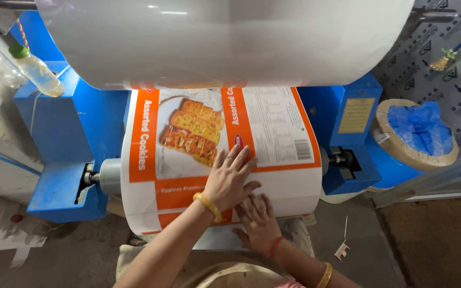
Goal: The person sets up and guides plastic film wrap through an industrial packaging machine, flattening and feeding the printed film over rollers by hand.
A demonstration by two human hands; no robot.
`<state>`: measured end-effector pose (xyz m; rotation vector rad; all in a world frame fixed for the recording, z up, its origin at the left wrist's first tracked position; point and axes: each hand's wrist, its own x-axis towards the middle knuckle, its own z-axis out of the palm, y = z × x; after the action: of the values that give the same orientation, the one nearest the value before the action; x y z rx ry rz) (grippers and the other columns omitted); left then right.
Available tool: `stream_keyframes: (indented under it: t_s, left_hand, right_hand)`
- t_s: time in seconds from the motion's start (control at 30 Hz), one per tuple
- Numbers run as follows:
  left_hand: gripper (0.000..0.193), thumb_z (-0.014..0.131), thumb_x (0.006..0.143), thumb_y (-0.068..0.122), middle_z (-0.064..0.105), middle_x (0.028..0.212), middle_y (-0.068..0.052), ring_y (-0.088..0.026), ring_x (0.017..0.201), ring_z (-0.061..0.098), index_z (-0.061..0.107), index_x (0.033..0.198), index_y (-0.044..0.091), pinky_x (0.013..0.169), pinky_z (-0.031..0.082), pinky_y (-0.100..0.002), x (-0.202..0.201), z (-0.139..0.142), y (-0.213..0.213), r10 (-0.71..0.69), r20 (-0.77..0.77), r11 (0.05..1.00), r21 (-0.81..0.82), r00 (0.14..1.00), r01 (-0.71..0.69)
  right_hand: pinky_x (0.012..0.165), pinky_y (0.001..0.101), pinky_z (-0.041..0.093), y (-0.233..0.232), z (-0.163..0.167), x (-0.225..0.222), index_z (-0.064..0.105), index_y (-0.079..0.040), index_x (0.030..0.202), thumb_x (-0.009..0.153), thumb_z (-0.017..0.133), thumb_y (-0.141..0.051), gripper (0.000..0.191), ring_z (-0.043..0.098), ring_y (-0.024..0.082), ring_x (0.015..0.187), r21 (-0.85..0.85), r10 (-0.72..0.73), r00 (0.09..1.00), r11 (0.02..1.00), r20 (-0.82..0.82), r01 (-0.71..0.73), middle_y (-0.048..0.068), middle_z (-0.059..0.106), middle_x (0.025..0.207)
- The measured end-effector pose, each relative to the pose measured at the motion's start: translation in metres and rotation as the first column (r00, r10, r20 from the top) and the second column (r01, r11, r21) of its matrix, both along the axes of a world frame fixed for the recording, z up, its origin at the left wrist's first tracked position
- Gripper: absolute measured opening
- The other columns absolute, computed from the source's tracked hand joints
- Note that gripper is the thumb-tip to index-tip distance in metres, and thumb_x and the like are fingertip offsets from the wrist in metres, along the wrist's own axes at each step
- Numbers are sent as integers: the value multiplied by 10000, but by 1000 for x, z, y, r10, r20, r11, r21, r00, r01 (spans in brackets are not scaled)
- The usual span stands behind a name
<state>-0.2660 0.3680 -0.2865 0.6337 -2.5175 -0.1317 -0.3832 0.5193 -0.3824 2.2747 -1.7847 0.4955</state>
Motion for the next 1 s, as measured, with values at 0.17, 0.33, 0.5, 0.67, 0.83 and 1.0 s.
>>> stream_keyframes:
  t_s: [0.17, 0.33, 0.5, 0.67, 0.83, 1.0]
  left_hand:
    - [773, 559, 911, 585, 332, 1610, -135, -284, 1490, 287, 411, 1504, 111, 1192, 190, -526, -19, 18, -40, 74, 191, 997, -3, 979, -75]
    - [758, 446, 989, 621, 258, 1671, -83, -200, 1546, 213, 326, 1566, 146, 1275, 138, -461, 20, 44, -91, 288, 419, 919, 134, 861, -372]
    - [766, 377, 968, 627, 245, 1663, -38, -201, 1540, 176, 312, 1572, 162, 1243, 72, -517, 94, 45, -123, 486, 381, 793, 186, 786, -580]
    - [791, 313, 980, 657, 276, 1649, -52, -209, 1526, 200, 310, 1565, 124, 1218, 44, -570, 142, 13, -118, 576, 294, 789, 42, 763, -613]
    - [790, 308, 992, 658, 311, 1649, -81, -232, 1534, 226, 348, 1564, 114, 1238, 45, -592, 158, -21, -88, 599, 144, 800, -61, 787, -598]
    - [790, 364, 991, 622, 303, 1654, -110, -264, 1550, 214, 346, 1558, 72, 1213, 42, -666, 170, -47, -53, 568, -22, 820, -70, 823, -568]
  right_hand:
    - [1178, 576, 193, 22, -8, -4, 489, -72, 1480, 817, 722, -341, 753, 283, 339, 1475, 96, 60, 998, 993, 10, -61, 148, 335, 1615]
    - [1202, 580, 161, 30, -15, -12, 494, -103, 1499, 877, 717, -328, 698, 280, 295, 1501, 206, 138, 990, 969, 27, -140, 92, 358, 1617]
    - [1217, 580, 130, 15, 0, -16, 511, -167, 1474, 910, 698, -378, 630, 277, 291, 1516, 52, 183, 983, 982, -24, -181, 83, 373, 1618]
    - [1218, 584, 121, -45, 38, -14, 443, -181, 1546, 908, 647, -470, 730, 271, 281, 1526, -38, 182, 982, 982, -46, -184, 55, 335, 1639]
    - [1215, 594, 96, -113, 69, 12, 293, -248, 1593, 963, 368, -696, 777, 207, 269, 1528, -73, 105, 975, 990, -196, -122, 51, 222, 1676]
    - [1233, 557, 62, -167, 94, 32, 131, -265, 1627, 959, 136, -746, 824, 133, 271, 1551, 244, 53, 961, 970, -271, 15, 50, 104, 1709]
